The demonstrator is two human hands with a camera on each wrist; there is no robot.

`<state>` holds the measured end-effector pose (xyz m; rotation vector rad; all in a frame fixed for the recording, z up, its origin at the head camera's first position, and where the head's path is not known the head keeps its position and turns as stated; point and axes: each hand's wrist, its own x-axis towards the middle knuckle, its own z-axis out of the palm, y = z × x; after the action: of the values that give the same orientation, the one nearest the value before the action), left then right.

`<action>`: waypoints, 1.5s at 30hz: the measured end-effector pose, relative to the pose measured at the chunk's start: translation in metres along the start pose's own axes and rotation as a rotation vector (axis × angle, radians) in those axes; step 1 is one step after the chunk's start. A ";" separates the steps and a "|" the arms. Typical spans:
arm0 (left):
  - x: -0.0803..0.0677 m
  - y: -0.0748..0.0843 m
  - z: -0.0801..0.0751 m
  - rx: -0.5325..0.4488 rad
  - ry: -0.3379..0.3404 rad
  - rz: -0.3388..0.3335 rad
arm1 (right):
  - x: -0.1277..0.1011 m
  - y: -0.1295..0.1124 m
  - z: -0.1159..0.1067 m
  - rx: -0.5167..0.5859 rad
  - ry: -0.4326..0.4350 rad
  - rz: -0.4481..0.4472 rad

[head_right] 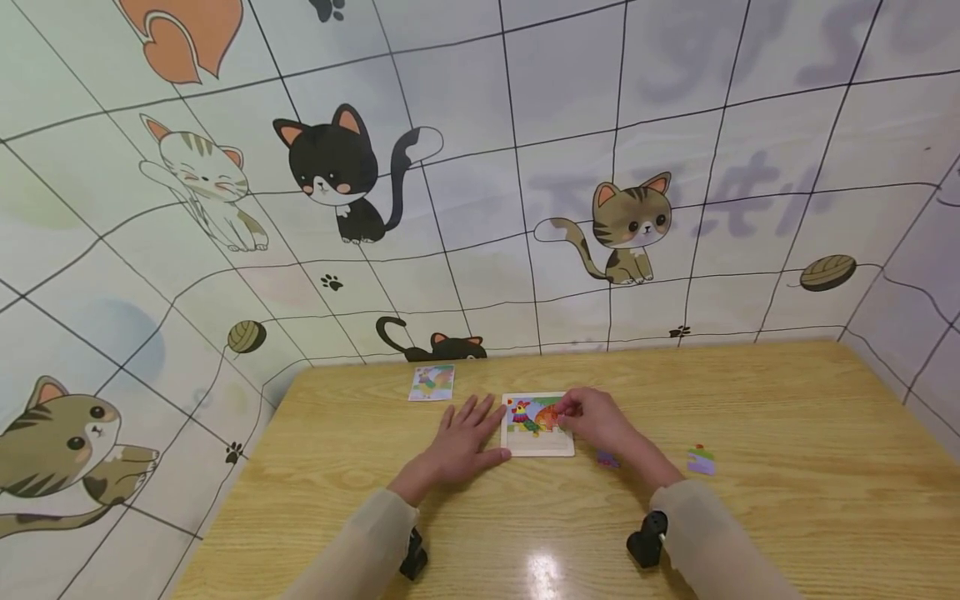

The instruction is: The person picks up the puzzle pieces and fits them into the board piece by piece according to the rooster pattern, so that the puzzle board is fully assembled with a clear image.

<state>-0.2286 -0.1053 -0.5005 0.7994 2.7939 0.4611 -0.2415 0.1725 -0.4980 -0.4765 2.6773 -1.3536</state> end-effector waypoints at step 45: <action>0.000 0.000 0.001 0.006 0.000 0.011 | 0.002 0.010 -0.002 -0.072 -0.066 -0.142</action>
<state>-0.2287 -0.1049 -0.5014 0.8164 2.7936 0.4550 -0.2459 0.1790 -0.5043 -0.7186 2.6903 -1.2542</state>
